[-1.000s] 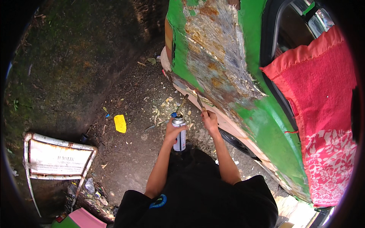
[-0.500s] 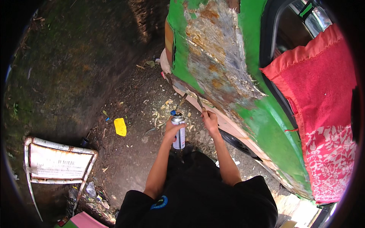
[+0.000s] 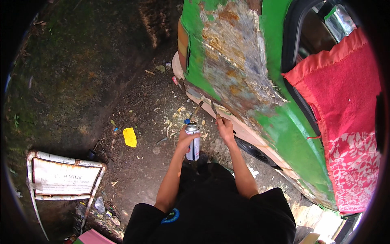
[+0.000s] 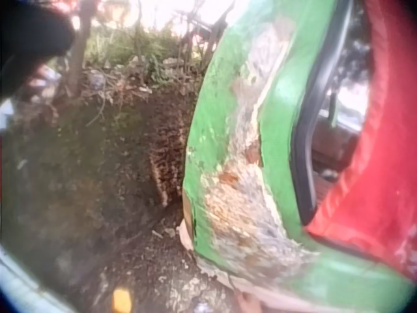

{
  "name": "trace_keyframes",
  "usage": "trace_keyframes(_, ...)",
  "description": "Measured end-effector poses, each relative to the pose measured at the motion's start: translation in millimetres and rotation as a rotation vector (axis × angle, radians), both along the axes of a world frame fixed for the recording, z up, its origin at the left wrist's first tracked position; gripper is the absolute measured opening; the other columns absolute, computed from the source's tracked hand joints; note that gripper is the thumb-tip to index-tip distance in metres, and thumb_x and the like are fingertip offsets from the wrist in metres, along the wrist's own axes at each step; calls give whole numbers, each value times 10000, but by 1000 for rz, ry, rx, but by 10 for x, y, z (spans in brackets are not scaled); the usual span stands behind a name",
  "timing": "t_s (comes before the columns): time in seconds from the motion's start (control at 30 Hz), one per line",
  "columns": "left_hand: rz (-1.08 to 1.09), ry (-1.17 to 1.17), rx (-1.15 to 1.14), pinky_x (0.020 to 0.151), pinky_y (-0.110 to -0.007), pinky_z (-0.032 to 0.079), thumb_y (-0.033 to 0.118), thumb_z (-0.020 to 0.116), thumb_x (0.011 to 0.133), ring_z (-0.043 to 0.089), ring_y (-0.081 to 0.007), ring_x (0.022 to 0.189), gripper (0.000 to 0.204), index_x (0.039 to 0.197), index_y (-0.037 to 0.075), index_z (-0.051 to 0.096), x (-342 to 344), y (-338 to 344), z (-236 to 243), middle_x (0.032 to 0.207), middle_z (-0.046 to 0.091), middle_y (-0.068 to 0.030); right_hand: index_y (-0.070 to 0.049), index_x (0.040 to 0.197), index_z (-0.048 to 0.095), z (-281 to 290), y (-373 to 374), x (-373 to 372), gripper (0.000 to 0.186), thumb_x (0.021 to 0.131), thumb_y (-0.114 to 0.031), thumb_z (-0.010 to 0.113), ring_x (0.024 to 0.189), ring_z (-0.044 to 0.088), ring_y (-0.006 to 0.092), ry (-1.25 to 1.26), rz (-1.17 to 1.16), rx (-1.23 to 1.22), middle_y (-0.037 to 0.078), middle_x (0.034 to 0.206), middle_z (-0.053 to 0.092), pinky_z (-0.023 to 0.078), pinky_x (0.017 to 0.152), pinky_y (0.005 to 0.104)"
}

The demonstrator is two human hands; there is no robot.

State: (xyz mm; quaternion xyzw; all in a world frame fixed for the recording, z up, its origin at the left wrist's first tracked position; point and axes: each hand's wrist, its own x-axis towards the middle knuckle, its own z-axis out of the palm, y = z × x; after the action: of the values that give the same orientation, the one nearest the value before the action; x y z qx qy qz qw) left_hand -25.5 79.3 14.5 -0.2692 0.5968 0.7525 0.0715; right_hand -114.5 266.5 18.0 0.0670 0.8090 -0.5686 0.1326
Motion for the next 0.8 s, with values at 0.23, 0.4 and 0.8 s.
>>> trace_keyframes(0.23,27,18,-1,776,-350,515,59,843,657,652,-185,863,562,1143,27,561,161,-41,3,962,682,-66,21,740,620,55,-16,-14,466,947,-395,586,494,506,209,118,-21,215,124,569,523,412,513,390)
trace_keyframes(0.4,92,5,-48,790,-354,513,72,834,665,653,-189,876,552,1149,38,571,387,-73,255,975,671,-50,75,796,646,240,-189,-89,410,917,-315,605,603,608,395,149,13,247,257,654,604,470,628,460)
trace_keyframes(0.8,83,72,-72,780,-327,525,44,845,667,660,-167,838,496,1084,21,577,513,-199,317,947,686,-66,70,811,658,166,-326,52,269,912,-173,604,597,590,408,352,-90,244,248,647,598,458,629,473)
